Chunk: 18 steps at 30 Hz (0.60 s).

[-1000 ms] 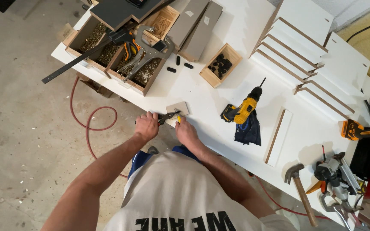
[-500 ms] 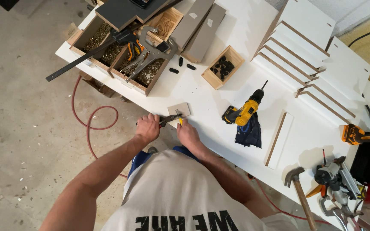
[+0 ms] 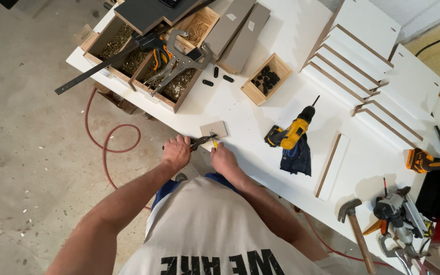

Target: Trimming small protrusions from a wooden component using pliers and a utility knife

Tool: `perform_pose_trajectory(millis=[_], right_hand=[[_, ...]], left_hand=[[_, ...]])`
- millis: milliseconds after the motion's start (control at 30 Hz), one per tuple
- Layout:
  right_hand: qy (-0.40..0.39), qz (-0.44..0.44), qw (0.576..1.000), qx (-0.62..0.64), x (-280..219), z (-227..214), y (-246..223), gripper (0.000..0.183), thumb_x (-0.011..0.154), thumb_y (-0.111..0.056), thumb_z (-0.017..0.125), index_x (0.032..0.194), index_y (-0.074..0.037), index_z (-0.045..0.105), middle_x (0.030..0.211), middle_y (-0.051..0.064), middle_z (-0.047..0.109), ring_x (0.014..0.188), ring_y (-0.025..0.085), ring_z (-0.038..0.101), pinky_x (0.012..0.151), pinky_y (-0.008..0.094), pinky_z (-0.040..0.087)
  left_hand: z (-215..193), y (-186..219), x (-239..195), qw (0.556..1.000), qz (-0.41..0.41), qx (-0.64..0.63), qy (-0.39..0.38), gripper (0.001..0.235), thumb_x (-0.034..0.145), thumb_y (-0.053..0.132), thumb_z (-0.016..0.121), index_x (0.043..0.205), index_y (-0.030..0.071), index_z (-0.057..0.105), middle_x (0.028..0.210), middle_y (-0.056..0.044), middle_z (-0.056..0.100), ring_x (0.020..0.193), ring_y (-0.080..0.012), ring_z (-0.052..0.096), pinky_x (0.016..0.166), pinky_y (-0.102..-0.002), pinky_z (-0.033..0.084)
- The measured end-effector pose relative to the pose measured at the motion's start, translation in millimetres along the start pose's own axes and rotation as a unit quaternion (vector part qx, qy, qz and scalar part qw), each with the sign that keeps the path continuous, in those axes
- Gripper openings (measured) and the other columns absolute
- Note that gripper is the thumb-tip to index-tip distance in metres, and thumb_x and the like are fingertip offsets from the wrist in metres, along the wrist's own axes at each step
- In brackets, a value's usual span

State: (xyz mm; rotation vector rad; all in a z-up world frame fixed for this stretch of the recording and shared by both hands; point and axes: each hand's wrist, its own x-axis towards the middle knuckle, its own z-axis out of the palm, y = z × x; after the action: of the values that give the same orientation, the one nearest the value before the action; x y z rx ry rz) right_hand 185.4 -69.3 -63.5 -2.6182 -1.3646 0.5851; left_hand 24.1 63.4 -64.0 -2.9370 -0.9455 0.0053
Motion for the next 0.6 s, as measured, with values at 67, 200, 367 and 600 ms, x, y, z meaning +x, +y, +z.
perform_pose_trajectory(millis=[67,200,367,600], right_hand=[[-0.032,0.012,0.999,0.003,-4.0,-18.0,-12.4,0.036,0.101,-0.036,0.04,0.105,-0.002,0.051,0.086,0.023,0.071,0.078,0.047,0.074,0.066,0.052,0.061],[-0.095,0.046,0.994,-0.001,3.8,-24.4,-13.6,0.039,0.101,-0.036,0.035,0.11,-0.001,0.05,0.094,0.024,0.071,0.084,0.05,0.073,0.07,0.055,0.061],[-0.122,0.065,0.99,-0.003,6.3,-24.2,-16.6,0.041,0.103,-0.038,0.033,0.115,-0.002,0.048,0.101,0.024,0.07,0.09,0.05,0.073,0.075,0.054,0.061],[-0.118,0.054,0.992,-0.003,-6.7,-34.0,-25.3,0.046,0.105,-0.032,0.034,0.127,0.007,0.045,0.106,0.028,0.07,0.094,0.049,0.073,0.079,0.053,0.061]], left_hand=[[-1.8,-0.7,-3.6,1.0,-0.005,-0.007,-0.001,0.017,0.088,0.022,0.047,0.1,0.01,0.053,0.084,-0.008,0.055,0.074,-0.0342,0.062,0.064,-0.047,0.042],[13.2,2.7,-1.0,1.0,-0.017,-0.01,-0.017,0.015,0.089,0.02,0.047,0.1,0.01,0.051,0.085,-0.008,0.054,0.075,-0.035,0.062,0.066,-0.048,0.043],[15.1,-4.2,9.7,0.991,-0.012,-0.067,-0.114,0.02,0.088,0.021,0.045,0.105,0.011,0.049,0.09,-0.01,0.057,0.077,-0.0383,0.066,0.064,-0.051,0.046],[20.2,-5.1,0.8,0.999,0.005,-0.019,0.032,0.015,0.085,0.021,0.051,0.095,0.011,0.053,0.081,-0.009,0.053,0.072,-0.0365,0.066,0.064,-0.049,0.047]])
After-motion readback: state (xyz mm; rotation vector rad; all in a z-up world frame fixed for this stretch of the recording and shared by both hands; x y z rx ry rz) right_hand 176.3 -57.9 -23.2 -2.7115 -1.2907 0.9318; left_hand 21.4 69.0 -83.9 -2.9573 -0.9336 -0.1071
